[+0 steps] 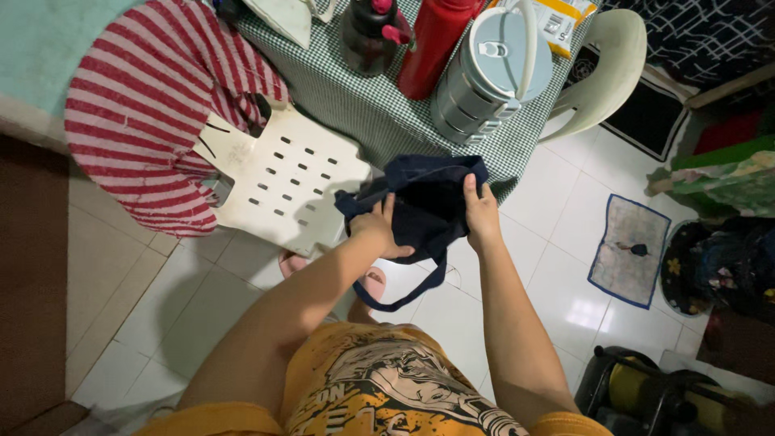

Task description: The person organizes a cluttered table by moving a blue cup, handling food items in plastic bags, and arranging bottles and plates. They then pack items into a bag on a nearby chair.

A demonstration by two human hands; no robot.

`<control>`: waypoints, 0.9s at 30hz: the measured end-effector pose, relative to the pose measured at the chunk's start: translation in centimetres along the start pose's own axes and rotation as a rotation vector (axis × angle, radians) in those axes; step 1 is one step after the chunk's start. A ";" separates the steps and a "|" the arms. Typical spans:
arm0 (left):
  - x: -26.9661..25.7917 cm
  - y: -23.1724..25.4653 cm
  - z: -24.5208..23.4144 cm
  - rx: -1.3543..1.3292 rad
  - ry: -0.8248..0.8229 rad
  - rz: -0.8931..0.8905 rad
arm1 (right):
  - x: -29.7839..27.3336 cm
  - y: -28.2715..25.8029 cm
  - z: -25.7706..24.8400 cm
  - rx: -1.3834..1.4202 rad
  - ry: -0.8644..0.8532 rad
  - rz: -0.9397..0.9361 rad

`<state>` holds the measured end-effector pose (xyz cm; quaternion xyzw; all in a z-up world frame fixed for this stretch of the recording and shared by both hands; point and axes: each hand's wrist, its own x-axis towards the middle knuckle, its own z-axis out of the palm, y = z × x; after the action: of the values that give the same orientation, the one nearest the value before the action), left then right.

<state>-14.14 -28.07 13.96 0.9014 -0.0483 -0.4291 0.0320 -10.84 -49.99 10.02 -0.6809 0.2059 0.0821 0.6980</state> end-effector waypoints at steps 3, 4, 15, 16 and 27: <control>-0.9 -0.2 -0.8 -0.039 -0.016 -0.027 | -0.7 -0.5 0.5 -0.543 0.060 -0.114; -0.9 -0.2 -0.8 -0.031 -0.031 -0.025 | -0.8 -0.6 0.9 -0.558 0.057 -0.161; 8.7 2.5 3.6 -0.296 0.280 0.260 | -4.8 -3.3 4.7 -0.127 -0.475 -0.085; 9.4 2.4 3.7 -0.325 0.324 0.254 | -4.9 -4.0 4.6 -0.133 -0.459 -0.086; 11.8 1.6 4.6 -0.386 0.694 0.405 | -5.4 -6.6 3.4 -0.052 -0.458 -0.017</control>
<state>-10.45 -31.10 2.14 0.9420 -0.1291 -0.0872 0.2974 -12.49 -46.17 18.13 -0.6639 0.0340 0.2338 0.7095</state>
